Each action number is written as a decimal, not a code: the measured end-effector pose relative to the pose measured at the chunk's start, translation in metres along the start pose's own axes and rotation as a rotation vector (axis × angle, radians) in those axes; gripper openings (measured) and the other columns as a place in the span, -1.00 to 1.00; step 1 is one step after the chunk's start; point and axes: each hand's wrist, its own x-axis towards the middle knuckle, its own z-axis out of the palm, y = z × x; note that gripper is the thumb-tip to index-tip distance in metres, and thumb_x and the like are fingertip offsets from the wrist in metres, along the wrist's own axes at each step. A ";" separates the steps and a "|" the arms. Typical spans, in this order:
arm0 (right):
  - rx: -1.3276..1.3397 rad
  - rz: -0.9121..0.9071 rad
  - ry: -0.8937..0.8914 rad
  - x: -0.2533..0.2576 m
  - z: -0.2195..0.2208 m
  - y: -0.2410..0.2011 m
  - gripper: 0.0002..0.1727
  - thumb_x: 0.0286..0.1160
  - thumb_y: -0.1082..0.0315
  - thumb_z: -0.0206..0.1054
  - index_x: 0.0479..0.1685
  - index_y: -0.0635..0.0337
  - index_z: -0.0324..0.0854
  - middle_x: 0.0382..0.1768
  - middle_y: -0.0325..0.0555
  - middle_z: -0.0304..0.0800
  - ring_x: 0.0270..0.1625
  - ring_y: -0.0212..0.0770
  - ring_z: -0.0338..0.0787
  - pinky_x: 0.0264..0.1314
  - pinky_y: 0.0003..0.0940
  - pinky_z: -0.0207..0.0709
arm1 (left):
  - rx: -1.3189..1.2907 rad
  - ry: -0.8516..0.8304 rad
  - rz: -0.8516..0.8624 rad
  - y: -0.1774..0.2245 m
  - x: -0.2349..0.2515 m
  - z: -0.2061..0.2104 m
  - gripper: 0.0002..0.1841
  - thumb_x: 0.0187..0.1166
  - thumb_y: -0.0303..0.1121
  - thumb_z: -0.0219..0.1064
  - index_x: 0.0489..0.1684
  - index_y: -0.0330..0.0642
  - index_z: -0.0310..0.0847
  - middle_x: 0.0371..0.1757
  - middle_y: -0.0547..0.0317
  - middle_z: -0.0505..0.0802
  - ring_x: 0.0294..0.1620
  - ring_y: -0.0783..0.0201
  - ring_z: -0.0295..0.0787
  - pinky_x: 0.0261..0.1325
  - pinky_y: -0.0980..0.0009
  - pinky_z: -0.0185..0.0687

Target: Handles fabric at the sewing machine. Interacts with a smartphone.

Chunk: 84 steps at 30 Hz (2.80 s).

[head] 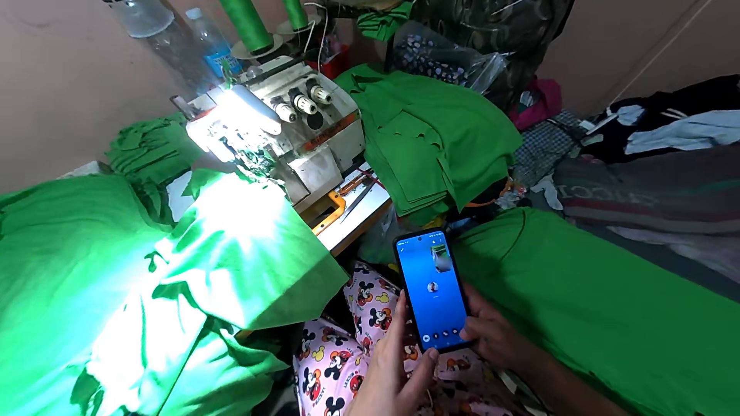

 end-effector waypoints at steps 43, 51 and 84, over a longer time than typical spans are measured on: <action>-0.137 -0.023 0.028 0.006 0.008 -0.002 -0.04 0.04 0.61 0.20 0.68 0.13 -0.09 0.25 -0.45 0.75 0.21 -0.44 0.82 0.23 -0.38 0.77 | 0.026 0.259 0.063 -0.007 0.004 0.006 -0.28 0.39 -0.56 0.37 0.58 -0.71 0.18 0.28 -0.33 0.77 0.19 0.19 0.87 0.23 0.31 0.80; -0.041 -0.004 0.060 0.012 0.012 0.005 -0.15 0.30 0.44 0.27 0.68 0.07 -0.06 0.22 -0.40 0.78 0.17 -0.34 0.85 0.21 -0.27 0.80 | -0.067 0.249 0.006 -0.008 0.003 0.002 -0.28 0.39 -0.54 0.38 0.56 -0.73 0.17 0.29 -0.31 0.77 0.15 0.19 0.89 0.17 0.28 0.83; 0.288 0.398 -0.134 0.027 -0.088 -0.059 -0.27 0.35 -0.43 0.30 0.43 -0.24 0.70 0.33 -0.04 0.81 0.36 0.02 0.80 0.35 0.00 0.71 | -0.392 0.653 -0.737 -0.109 0.164 0.040 -0.10 0.44 -0.12 0.58 0.61 -0.57 0.16 0.47 -0.48 0.54 0.48 -0.15 0.52 0.52 0.02 0.46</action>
